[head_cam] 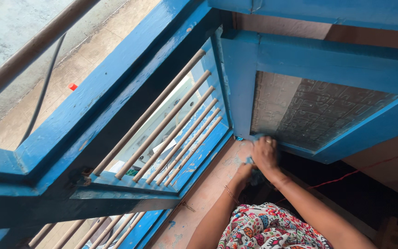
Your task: The person wipes the blue metal window frame and the textured glass pane with a cloth. They clean the horizontal bars and the surrounding frame, moving the cloth across different sections of the window.
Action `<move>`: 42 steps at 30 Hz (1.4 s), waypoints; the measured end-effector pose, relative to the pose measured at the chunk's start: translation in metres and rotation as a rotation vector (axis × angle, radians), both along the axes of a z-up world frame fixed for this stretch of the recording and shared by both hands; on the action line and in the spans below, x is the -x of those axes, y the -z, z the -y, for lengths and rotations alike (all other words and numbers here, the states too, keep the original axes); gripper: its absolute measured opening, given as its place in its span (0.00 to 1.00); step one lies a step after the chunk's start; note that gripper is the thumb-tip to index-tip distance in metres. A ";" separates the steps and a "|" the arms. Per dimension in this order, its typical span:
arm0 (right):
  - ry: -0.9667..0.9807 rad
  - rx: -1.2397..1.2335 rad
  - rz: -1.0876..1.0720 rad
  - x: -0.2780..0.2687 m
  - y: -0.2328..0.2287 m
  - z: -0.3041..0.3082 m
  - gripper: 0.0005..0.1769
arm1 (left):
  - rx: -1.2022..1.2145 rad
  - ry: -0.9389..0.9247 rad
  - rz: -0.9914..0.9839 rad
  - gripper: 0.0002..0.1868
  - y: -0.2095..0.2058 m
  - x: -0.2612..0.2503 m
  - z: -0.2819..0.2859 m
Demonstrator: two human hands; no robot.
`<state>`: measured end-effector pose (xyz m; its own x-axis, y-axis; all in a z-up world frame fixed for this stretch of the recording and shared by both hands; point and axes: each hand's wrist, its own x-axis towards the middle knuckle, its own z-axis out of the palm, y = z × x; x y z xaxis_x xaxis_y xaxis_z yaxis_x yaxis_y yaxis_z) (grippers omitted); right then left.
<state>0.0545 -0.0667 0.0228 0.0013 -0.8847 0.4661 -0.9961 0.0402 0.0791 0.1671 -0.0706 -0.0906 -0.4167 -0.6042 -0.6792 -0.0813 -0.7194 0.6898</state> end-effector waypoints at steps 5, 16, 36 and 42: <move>-0.123 0.065 -0.003 -0.007 -0.016 0.008 0.14 | 0.021 -0.169 -0.120 0.23 0.001 -0.008 0.006; 0.442 0.054 0.113 0.071 -0.016 -0.087 0.29 | 0.246 0.397 0.042 0.35 -0.047 -0.005 -0.003; 0.195 0.812 0.091 0.012 -0.182 0.006 0.23 | 0.037 0.091 -0.655 0.29 -0.264 -0.052 0.021; 0.354 0.640 -0.341 0.023 -0.151 0.064 0.28 | -0.029 -0.082 -0.589 0.26 -0.227 -0.048 0.022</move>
